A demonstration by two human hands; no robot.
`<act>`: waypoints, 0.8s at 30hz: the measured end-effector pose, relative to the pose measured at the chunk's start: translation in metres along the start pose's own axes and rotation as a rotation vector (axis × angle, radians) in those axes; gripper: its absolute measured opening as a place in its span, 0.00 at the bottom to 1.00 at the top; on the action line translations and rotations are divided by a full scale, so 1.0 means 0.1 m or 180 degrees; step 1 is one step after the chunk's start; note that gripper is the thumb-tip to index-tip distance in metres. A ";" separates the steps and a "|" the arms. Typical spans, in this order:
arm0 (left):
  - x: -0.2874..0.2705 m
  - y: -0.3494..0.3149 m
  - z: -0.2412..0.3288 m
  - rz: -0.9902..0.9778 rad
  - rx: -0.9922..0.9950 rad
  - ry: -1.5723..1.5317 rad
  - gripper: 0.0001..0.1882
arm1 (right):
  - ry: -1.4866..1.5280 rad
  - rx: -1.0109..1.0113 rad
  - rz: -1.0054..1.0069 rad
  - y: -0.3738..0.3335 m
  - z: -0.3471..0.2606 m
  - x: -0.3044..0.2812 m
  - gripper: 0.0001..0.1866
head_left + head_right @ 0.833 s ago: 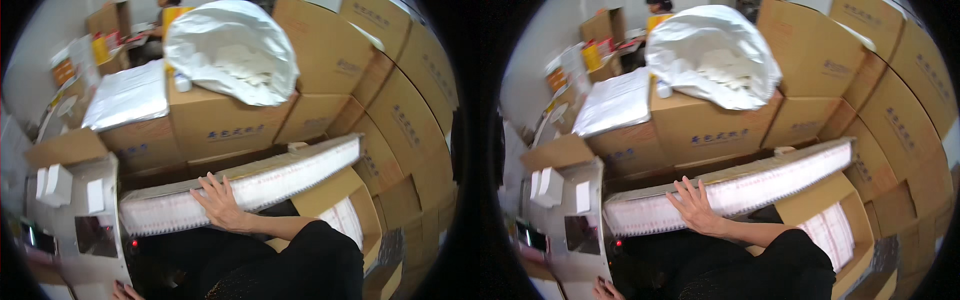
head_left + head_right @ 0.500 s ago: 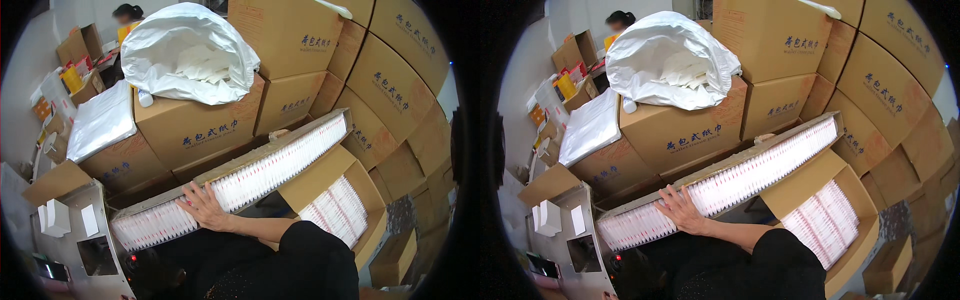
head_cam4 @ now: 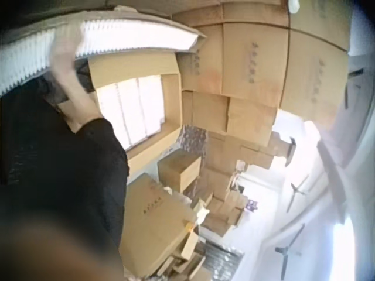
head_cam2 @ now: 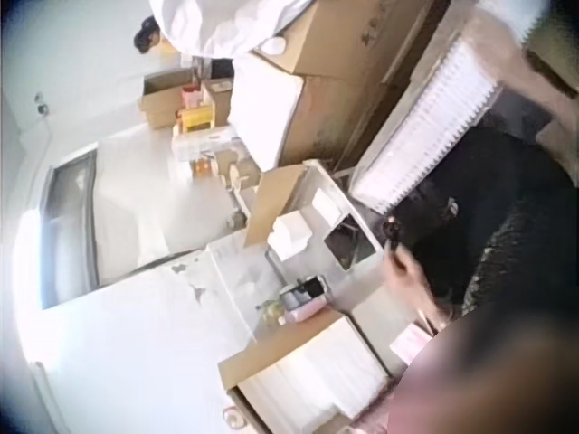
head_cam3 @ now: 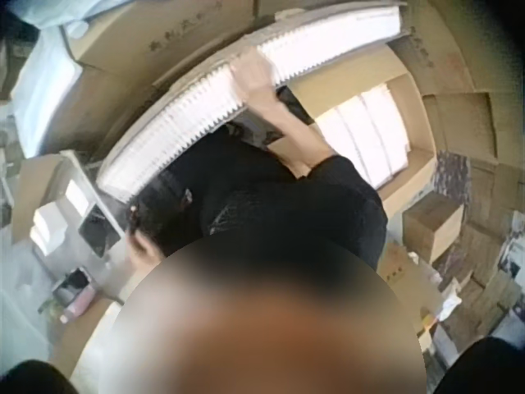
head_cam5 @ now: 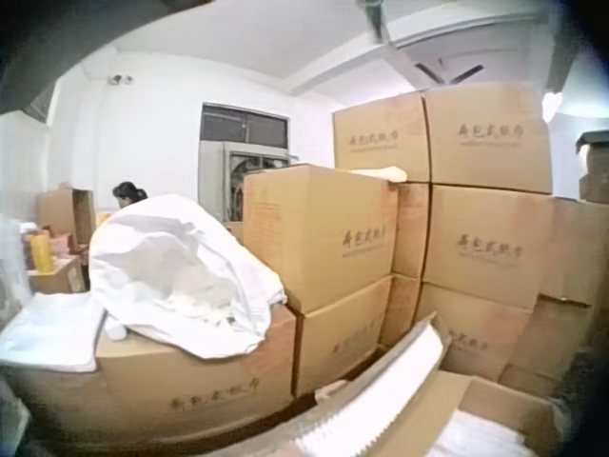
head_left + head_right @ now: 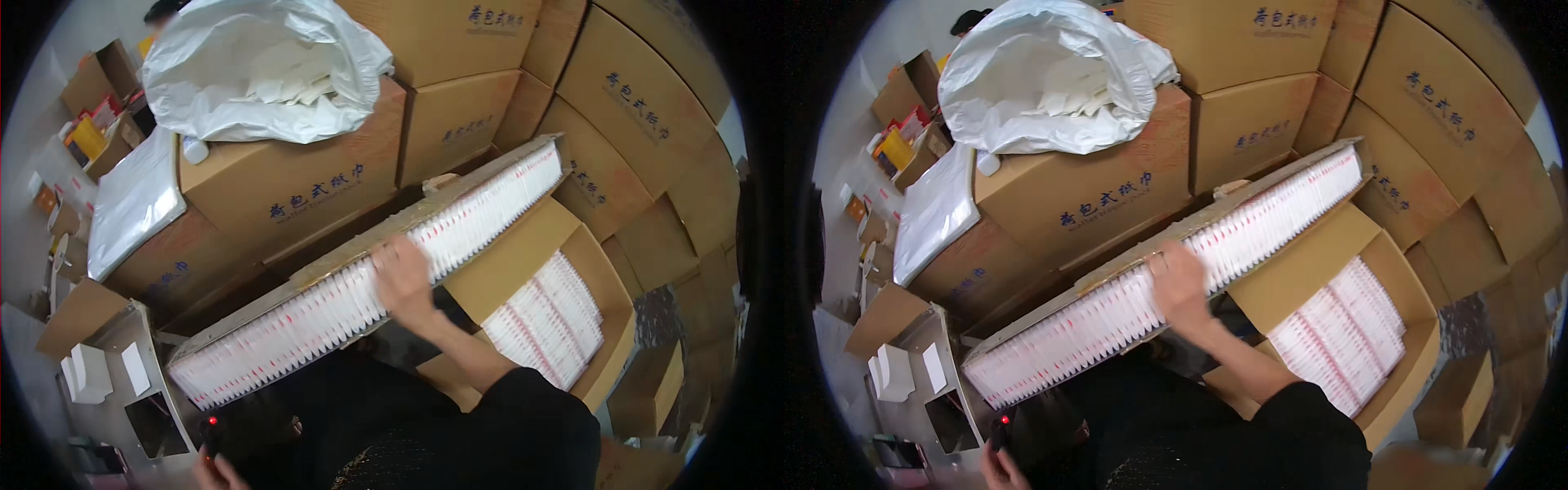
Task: The person is folding, checking, and packing bundles of wallet tissue packs into cardboard boxes.
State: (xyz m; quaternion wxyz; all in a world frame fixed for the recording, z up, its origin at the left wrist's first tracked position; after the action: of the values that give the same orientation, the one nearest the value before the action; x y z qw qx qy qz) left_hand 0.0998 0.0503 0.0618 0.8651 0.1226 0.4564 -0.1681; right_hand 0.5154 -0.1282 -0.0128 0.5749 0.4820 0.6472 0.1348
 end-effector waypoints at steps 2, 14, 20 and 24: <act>0.40 0.17 0.40 -0.0431 0.0886 -0.0176 0.18 | -0.0481 0.0973 0.0258 -0.18 0.44 -0.27 0.24; 2.17 0.16 1.68 -0.2558 0.2615 -0.1150 0.17 | -0.0127 0.2241 -0.0794 -0.52 0.63 -0.38 0.38; 2.63 0.06 2.09 -0.2244 0.2612 -0.1585 0.30 | 0.0186 0.2257 -0.0505 -0.69 0.82 -0.20 0.44; 2.82 -0.04 2.34 -0.1674 0.2601 -0.1767 0.38 | -0.0310 0.1540 -0.0142 -0.79 0.76 -0.09 0.39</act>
State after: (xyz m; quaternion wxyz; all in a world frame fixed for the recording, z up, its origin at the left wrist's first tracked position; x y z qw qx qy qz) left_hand 0.4223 -0.0892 -0.0431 0.7639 0.2811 0.1244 -0.5675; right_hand 0.5438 -0.2033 -0.0875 0.4762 0.5972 0.6426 -0.0601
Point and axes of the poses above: each hand's wrist, its own y-axis towards the middle knuckle, its own x-axis out of the palm, z = x × y, the point moved 5 cm from there along y, towards the middle knuckle, and after that the axes turned 5 degrees about -z, right-handed, at the moved point
